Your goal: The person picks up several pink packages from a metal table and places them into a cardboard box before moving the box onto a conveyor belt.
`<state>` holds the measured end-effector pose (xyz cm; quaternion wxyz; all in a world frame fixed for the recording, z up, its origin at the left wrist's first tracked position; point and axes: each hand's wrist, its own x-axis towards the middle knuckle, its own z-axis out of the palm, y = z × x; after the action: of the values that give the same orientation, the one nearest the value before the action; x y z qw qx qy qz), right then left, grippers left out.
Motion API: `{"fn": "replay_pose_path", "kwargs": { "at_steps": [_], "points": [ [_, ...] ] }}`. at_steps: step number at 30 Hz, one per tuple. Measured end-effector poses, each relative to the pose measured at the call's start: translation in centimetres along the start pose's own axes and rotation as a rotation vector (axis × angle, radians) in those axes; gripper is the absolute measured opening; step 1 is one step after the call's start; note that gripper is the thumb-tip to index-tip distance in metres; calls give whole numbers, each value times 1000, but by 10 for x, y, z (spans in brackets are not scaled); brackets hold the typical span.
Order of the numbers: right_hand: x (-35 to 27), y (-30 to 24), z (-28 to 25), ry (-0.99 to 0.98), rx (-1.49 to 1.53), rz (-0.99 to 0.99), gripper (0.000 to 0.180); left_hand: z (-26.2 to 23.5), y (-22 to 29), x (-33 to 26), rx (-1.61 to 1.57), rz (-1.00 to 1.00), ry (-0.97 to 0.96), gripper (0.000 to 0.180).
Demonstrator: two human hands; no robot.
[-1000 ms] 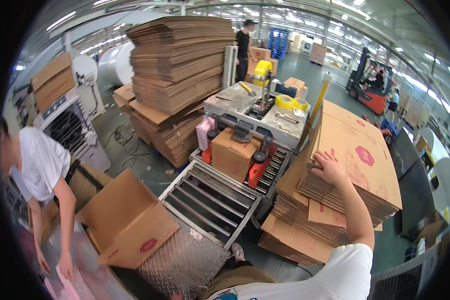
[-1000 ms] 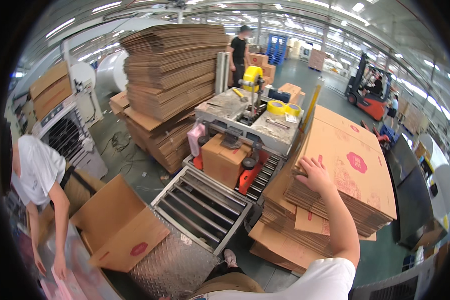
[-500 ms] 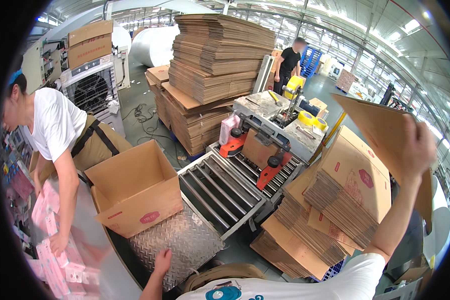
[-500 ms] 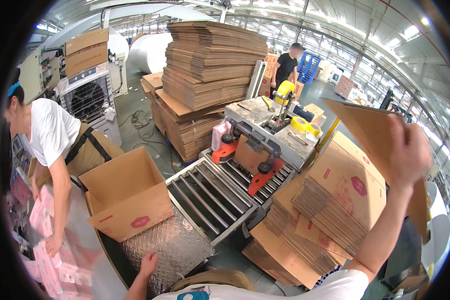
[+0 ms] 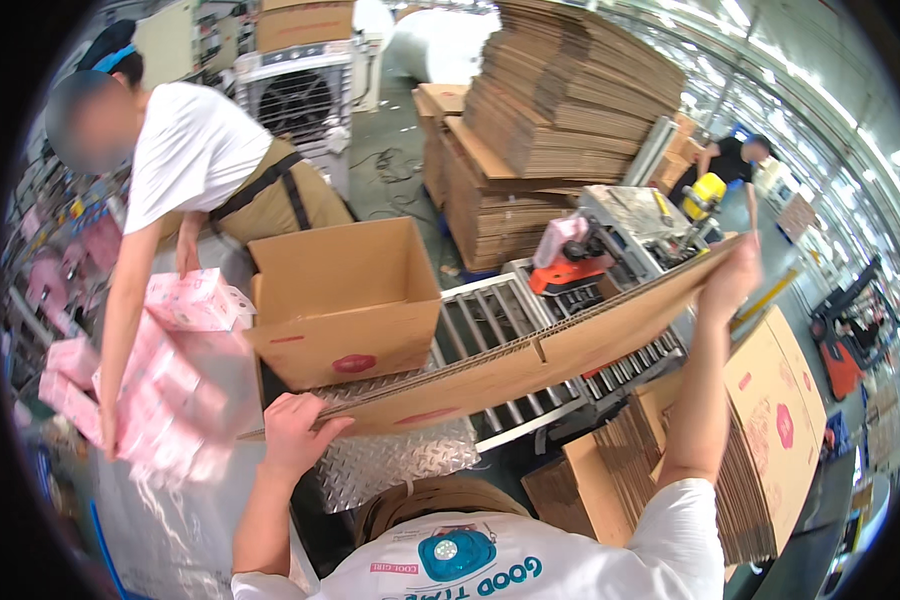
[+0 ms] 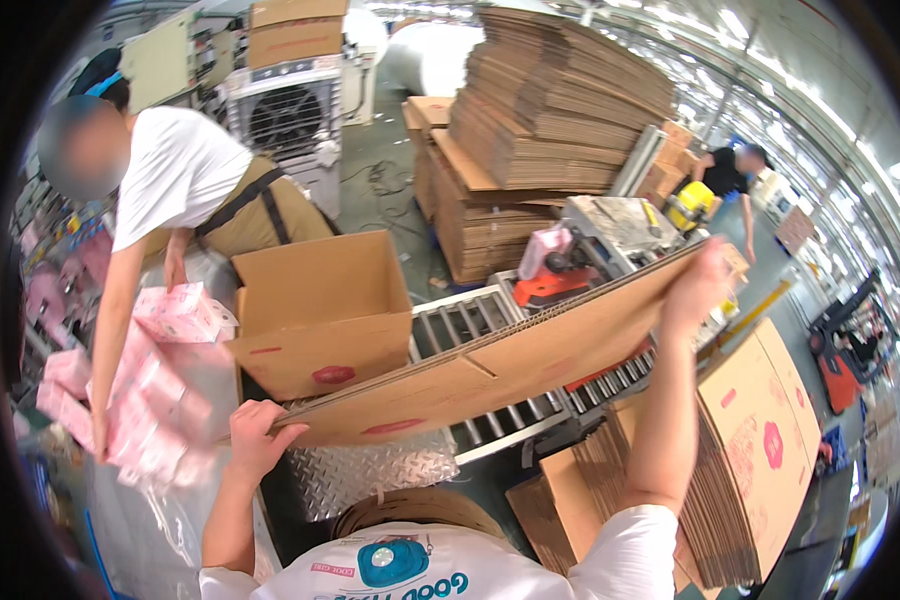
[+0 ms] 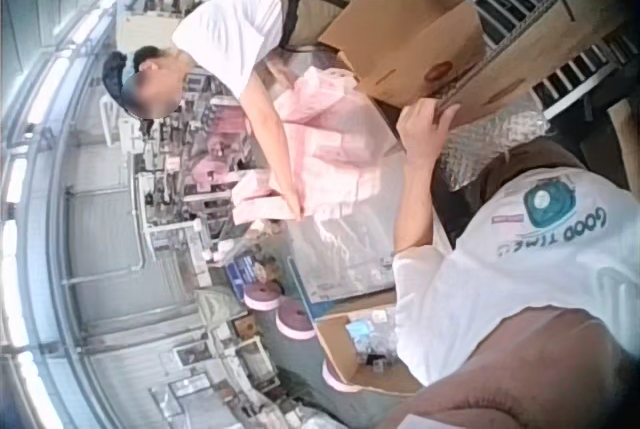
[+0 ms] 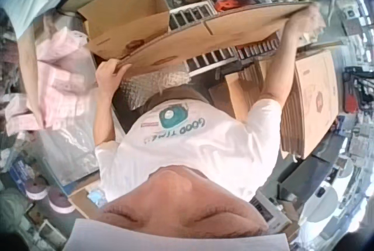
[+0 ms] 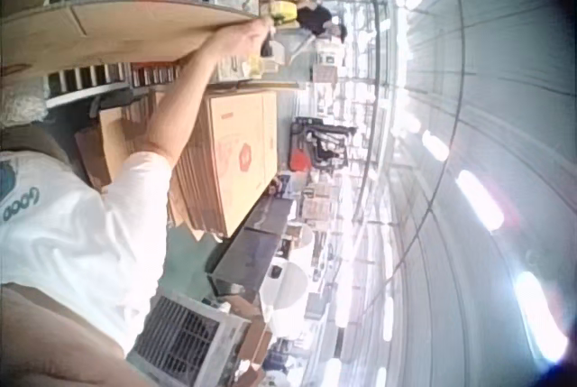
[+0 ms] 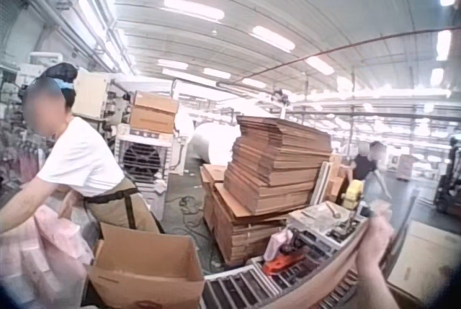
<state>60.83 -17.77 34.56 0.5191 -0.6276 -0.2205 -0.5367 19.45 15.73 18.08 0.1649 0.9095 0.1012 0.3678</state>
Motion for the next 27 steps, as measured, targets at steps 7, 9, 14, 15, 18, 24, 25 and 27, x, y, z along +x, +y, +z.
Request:
{"fn": "replay_pose_path", "kwargs": {
  "at_steps": [7, 9, 14, 15, 18, 24, 25, 27],
  "points": [
    [-271, 21, 57, -764, -107, 703, 100, 27, 17, -33, 278, -57, -227, 28],
    [-271, 16, 52, -669, -43, 741, 96, 26, 22, -25, 242, -134, -377, 28],
    [-271, 1, 11, -548, 225, 844, 90, 22, -3, 2, 40, -353, -604, 46],
    [-276, 7, 3, -505, 290, 884, 87, 25, -6, 4, 62, -315, -585, 45],
    [-261, 16, -19, -593, 267, 916, 85, 20, -5, 20, 48, -449, -776, 44],
    [-182, 4, -28, -1119, 600, 843, 73, 1, -79, 5, -153, -787, -428, 40],
    [-175, 14, -28, -1247, 642, 774, 71, -8, -83, 11, -337, -919, -297, 39],
    [-178, 11, -20, -1661, 551, 597, 69, 4, -96, -21, -324, -1161, -230, 40]
  ]
}}
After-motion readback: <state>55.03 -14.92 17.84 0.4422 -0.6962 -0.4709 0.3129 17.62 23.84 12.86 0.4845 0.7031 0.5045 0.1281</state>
